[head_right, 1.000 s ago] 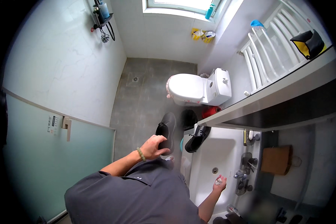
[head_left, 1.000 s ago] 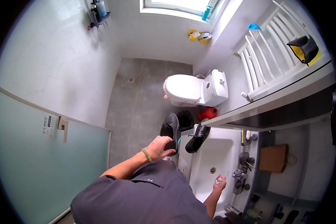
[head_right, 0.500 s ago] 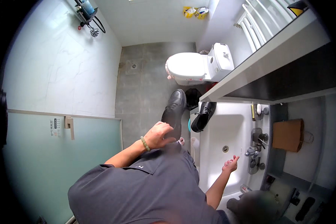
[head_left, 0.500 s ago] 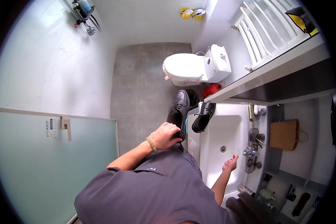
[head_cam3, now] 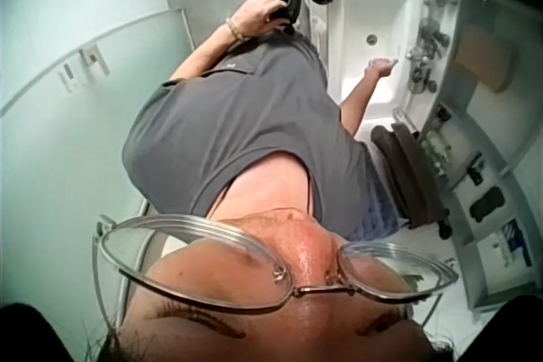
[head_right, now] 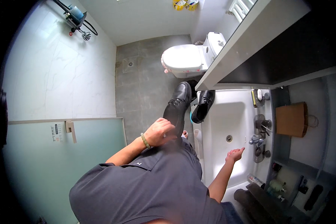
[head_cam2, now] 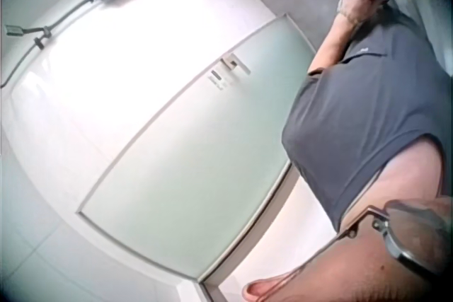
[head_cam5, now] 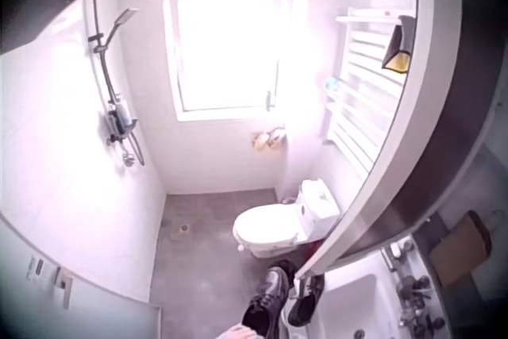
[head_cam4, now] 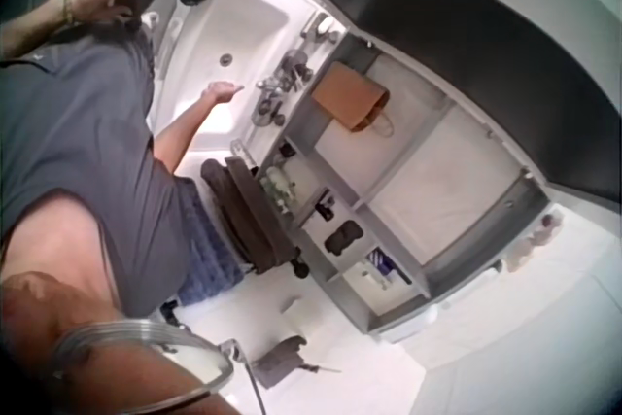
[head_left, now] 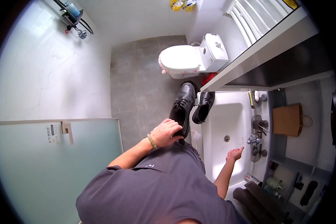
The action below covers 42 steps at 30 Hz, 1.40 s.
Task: The person organizes shoes by placing them into a shoe cabinet, then carries black shoes to the bathroom. They retrieve a cloth from under the sink and wipe the shoes with it.
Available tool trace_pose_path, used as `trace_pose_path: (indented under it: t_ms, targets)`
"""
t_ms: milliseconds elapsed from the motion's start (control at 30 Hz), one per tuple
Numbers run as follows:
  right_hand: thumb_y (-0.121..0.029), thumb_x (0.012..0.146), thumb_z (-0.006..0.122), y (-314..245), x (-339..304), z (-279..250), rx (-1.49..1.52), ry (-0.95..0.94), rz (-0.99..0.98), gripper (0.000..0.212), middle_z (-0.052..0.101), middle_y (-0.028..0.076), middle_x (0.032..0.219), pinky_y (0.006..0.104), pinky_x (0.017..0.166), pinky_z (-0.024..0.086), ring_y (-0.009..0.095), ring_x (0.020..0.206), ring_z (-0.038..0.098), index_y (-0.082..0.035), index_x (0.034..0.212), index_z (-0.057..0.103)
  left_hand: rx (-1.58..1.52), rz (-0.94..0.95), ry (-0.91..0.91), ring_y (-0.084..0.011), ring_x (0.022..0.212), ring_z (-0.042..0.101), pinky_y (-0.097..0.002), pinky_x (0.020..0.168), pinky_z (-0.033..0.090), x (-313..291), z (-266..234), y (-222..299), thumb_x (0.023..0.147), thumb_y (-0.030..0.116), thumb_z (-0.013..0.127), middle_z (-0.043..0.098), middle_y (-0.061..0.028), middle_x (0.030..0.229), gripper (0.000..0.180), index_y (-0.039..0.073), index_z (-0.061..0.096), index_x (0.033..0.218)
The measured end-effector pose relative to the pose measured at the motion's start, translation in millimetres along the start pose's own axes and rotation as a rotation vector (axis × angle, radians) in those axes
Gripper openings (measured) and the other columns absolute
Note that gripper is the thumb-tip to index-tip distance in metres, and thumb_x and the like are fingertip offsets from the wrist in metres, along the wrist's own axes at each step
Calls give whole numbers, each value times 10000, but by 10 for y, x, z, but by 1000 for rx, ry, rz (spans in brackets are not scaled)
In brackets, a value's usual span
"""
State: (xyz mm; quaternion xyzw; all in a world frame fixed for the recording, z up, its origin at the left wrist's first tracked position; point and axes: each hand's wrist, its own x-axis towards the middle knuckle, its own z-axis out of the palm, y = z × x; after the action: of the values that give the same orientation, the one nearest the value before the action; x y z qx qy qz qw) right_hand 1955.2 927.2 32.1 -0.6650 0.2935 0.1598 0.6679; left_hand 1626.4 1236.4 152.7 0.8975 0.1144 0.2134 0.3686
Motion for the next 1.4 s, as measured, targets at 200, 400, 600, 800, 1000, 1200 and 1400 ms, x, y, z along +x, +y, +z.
trace_pose_path:
  t_ms: [200,400,600,800,1000,1200,1400]
  targets:
    - [-624,991,450,-6,-67,-5,-20,5,7,627,223,-48,501,286,345,130,105,371,211,-200,590,220,-19,-33,-4,-284,904,618,-403,934,464,-13,11,8,795,220,804,621,-106,895,340,27,629,1013]
    - [-528,1001,456,47,35,-60,6,30,8,570,219,-51,511,285,382,118,100,394,221,-200,595,226,-23,-40,-2,-292,890,617,-402,921,469,-33,48,4,789,219,812,624,-113,892,348,27,628,1014]
    - [-383,983,460,145,123,-123,0,46,-7,482,234,-48,507,281,367,147,101,394,236,-196,592,249,-8,-14,13,-283,817,605,-389,858,472,-34,46,4,764,209,841,605,-105,849,371,15,635,1004]
    - [-370,973,482,175,123,-106,-42,102,1,457,267,-41,504,280,351,174,106,384,245,-186,603,286,-18,-27,16,-302,826,603,-398,851,477,-57,71,9,757,206,846,605,-112,859,389,11,633,1016]
    - [-372,972,487,182,70,-94,-56,109,-4,449,267,-45,504,277,352,172,106,381,240,-189,610,294,-18,-40,-4,-308,863,599,-401,865,470,-65,43,42,789,216,815,612,-122,897,355,26,613,1011]
    - [-377,976,479,181,47,-94,-58,50,-9,467,247,-57,507,280,359,151,94,380,217,-200,604,259,-8,-38,-20,-317,873,603,-404,864,470,-57,24,37,781,215,819,614,-124,899,371,18,614,1020]
    - [-440,968,529,228,106,-78,1,121,16,498,253,-58,507,281,362,152,99,379,233,-202,605,285,-8,-24,19,-326,860,604,-407,838,478,-32,109,27,765,202,831,611,-127,863,364,8,621,991]
